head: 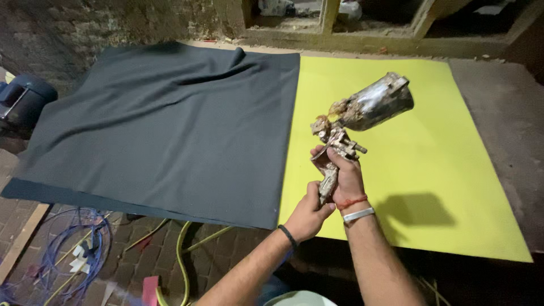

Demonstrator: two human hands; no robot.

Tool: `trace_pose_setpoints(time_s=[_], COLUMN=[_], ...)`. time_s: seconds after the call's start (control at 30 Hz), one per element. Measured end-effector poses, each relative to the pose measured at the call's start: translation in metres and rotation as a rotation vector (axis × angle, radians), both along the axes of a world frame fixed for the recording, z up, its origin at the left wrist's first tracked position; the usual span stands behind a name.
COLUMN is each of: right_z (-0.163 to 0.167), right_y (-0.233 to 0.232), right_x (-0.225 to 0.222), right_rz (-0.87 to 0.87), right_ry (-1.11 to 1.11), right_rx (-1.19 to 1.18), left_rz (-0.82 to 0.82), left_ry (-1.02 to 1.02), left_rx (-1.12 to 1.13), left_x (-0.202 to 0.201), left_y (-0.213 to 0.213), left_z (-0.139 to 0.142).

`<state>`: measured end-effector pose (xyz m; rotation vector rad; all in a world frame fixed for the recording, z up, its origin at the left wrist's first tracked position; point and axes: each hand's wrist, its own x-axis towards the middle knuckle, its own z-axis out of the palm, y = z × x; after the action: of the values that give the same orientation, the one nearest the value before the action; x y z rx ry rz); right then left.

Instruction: The person uses a spray gun to apply adhesive onto a large yellow foam sheet, then lays a dark fabric sheet over the foam. They align the fabric, press and smooth it flat with both hands, and use a long blade to trim the fabric edge along the foam.

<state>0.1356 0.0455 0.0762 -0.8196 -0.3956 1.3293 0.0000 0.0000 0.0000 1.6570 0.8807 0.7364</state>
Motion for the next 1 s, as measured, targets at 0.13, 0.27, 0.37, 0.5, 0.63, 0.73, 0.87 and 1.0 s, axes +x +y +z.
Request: trace_pose_setpoints(time_s=[0.13,0.27,0.37,0.5,0.63,0.73,0.87,1.0], right_z=[0.009,0.033,0.047,0.041,0.007,-0.022,-0.047,-0.053], right_y=[0.014,0.047,0.06,0.066,0.087,0.112,0.139,0.168], right_x=[0.004,0.049,0.092,0.138,0.174,0.196,0.217,0.226], right_rz=[-0.196,-0.253,-0.22,-0.231,-0.304,-0.317,-0.288,-0.228], right_ry=[-0.32,-0.335,-0.288,-0.421,-0.515,-0.546,-0.601,-0.536], right_rx=[0.006,-0.001,-0.053,-0.08,-0.061,-0.088,-0.132,-0.106], left_rz=[-0.053,-0.339,-0.538,-0.42,-0.114,0.156,0.421,0.531], left_ry=[-0.118,-0.1,-0.03,0.271,0.421,0.347,0.377,0.43], left_rx=[-0.107,-0.664,-0.77,-0.785,-0.549,-0.508,-0.475,-0.57], left_x=[0.002,-0.029,-0.078,-0.137,-0.159,-0.138,-0.096,-0.056], left_y=[0.001,-0.001,-0.008,0.005,0.012,0.01,0.006,-0.007], left_z=[0.025,0.031,0.022,0.01,0.005,0.006,0.014,0.021])
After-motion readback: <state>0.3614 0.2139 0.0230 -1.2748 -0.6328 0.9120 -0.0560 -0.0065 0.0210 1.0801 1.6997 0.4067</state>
